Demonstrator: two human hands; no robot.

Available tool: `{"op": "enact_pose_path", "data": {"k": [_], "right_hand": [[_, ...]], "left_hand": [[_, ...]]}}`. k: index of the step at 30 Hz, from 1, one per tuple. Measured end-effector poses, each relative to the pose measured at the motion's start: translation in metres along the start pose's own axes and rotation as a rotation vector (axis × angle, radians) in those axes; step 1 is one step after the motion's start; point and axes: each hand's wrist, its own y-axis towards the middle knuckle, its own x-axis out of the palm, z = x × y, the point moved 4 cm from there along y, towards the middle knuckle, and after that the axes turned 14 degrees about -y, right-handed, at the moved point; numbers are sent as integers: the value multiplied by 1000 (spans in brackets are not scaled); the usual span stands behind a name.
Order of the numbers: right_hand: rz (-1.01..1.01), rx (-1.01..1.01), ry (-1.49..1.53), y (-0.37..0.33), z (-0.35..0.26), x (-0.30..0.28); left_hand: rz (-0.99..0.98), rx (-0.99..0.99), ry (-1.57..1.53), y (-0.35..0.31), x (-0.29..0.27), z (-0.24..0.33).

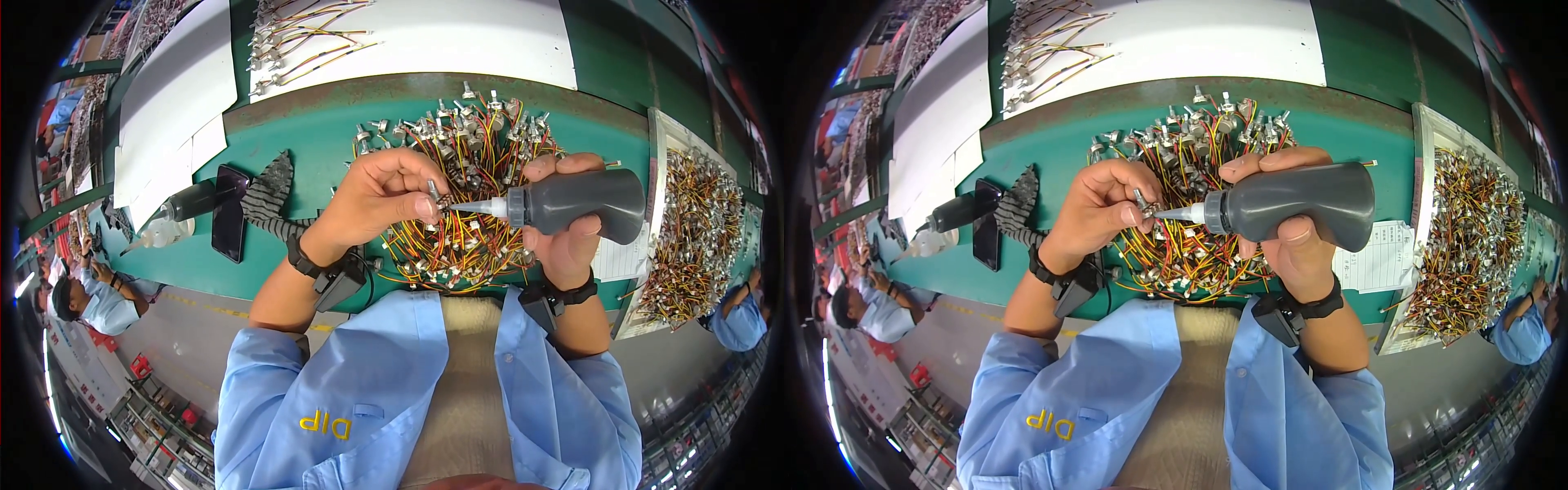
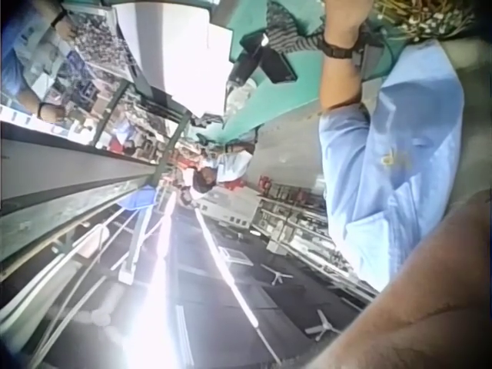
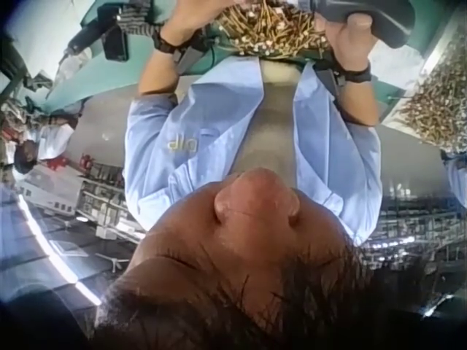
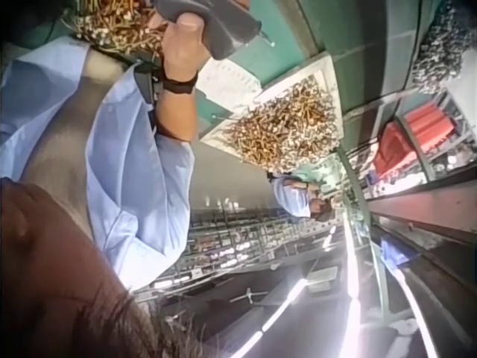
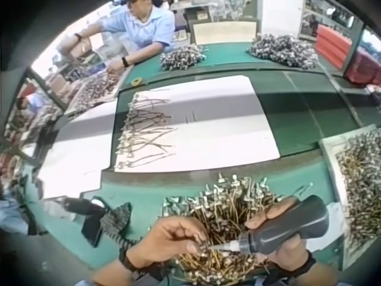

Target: The person picks up a potentiometer from a pile, applies glue to it from a squeeze bottle, and places it onto a white board, occasionally wiping the bottle tip with a cloth.

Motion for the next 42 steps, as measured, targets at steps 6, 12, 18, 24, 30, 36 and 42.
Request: {"op": "enact_pose_path", "data": {"k": [6,12,18,24,30,36,42], "right_hand": [[-9,-5,-6,-1,-2,0],[-37,-12,8,-2,0,-2],[-31,-11,22,0,0,-1],[-23,-19,11,0,-2,-1],[-17,-24,17,0,-2,-3],[-3,-30,-4,1,-3,-3],[-12,-40,8,0,-3,-2]], "left_hand": [[7,1,16,0,1,0],[18,-10,16,-1,1,0],[4,-15,5,-1,2,1],[-1,-12,3,0,1,0],[9,-7,-2,0,1,-1],[-1,3,-4,0,2,0],[5,-3,25,-1,1,0]]}}
